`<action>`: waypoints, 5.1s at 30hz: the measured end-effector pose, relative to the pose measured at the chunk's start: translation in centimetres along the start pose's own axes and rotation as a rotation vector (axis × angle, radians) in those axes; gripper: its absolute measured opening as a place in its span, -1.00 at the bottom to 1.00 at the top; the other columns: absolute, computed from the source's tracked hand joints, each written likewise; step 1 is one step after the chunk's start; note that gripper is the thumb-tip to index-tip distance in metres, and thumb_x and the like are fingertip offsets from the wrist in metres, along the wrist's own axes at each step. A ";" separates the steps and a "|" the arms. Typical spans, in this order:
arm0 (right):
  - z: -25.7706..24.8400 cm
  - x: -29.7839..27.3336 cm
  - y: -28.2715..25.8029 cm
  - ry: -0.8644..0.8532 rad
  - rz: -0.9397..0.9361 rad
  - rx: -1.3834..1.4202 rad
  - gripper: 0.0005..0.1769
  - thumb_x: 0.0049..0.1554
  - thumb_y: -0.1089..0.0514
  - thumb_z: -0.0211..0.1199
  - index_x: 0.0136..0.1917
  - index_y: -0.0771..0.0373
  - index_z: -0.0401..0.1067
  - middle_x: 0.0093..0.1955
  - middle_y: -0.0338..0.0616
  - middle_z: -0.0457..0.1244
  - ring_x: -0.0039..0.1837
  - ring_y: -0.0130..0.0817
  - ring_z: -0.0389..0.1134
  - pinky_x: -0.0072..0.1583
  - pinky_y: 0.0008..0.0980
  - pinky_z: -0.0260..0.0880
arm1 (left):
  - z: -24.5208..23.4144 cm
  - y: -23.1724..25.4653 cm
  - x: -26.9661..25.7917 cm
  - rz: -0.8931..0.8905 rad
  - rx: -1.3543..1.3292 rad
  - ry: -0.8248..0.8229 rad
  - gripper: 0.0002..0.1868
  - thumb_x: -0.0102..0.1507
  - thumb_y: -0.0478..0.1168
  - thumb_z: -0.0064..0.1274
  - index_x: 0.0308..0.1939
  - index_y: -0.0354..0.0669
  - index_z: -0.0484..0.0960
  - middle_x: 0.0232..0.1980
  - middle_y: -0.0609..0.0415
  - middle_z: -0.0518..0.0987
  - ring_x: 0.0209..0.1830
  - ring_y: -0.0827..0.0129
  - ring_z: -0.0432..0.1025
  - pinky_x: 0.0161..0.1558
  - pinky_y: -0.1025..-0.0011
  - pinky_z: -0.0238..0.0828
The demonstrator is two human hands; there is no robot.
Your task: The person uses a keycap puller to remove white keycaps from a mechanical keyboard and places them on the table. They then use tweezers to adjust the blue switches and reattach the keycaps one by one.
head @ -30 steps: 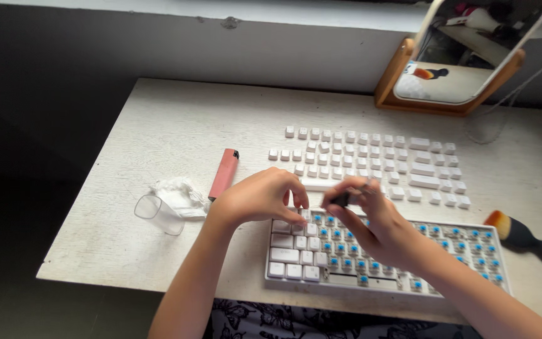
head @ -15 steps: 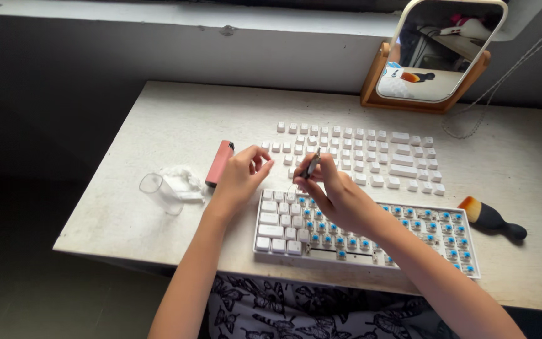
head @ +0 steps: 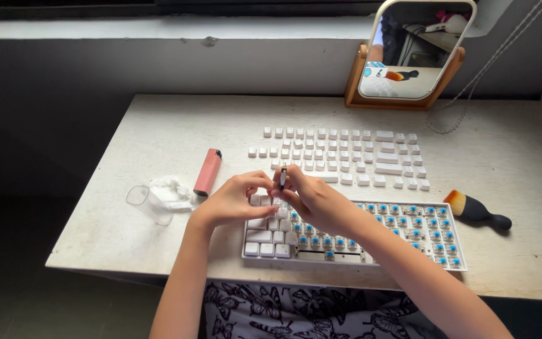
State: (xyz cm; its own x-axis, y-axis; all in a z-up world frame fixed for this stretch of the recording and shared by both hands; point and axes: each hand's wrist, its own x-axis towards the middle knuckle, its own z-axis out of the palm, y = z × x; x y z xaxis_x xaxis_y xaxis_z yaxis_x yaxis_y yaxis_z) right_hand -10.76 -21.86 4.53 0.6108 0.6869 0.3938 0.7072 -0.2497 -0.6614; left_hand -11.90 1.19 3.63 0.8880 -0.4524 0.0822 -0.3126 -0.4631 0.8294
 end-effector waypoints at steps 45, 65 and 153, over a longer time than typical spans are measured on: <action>1.0 3.9 0.3 -0.043 0.076 0.049 -0.53 0.28 0.24 0.16 0.43 0.21 0.19 -0.08 -0.12 0.44 -0.05 -0.29 0.54 -0.03 -0.29 0.54 | -3.0 0.7 3.1 -0.131 0.059 -0.158 -0.63 -0.15 -0.23 0.41 -0.31 -0.25 0.68 -0.40 0.08 0.70 -0.39 0.46 0.59 -0.26 0.47 0.55; -1.9 1.5 -0.4 -0.197 -0.004 0.042 -0.70 0.20 0.25 0.20 0.19 0.24 0.27 0.04 -0.08 0.41 0.07 -0.23 0.52 0.06 -0.23 0.57 | -3.4 1.2 3.0 -0.034 0.097 -0.242 -0.65 -0.09 -0.18 0.41 -0.22 -0.11 0.82 -0.33 0.10 0.72 -0.35 0.49 0.54 -0.22 0.46 0.55; -0.9 3.2 -0.5 -0.064 0.288 0.126 -0.64 0.33 0.19 -0.02 0.34 0.25 0.01 -0.18 -0.05 0.40 -0.10 -0.32 0.53 -0.03 -0.34 0.61 | -2.7 1.6 3.4 -0.019 0.042 -0.237 -0.73 -0.04 -0.16 0.39 -0.36 -0.23 0.73 -0.56 0.17 0.51 -0.59 0.54 0.31 -0.51 0.45 0.28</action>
State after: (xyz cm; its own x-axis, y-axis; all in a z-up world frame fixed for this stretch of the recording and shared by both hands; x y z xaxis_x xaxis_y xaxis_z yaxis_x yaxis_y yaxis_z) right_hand -8.82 -20.22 6.68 0.7531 0.6427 0.1404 0.4562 -0.3563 -0.8155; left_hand -8.50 1.00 6.70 0.7914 -0.6073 -0.0695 -0.3147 -0.5023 0.8054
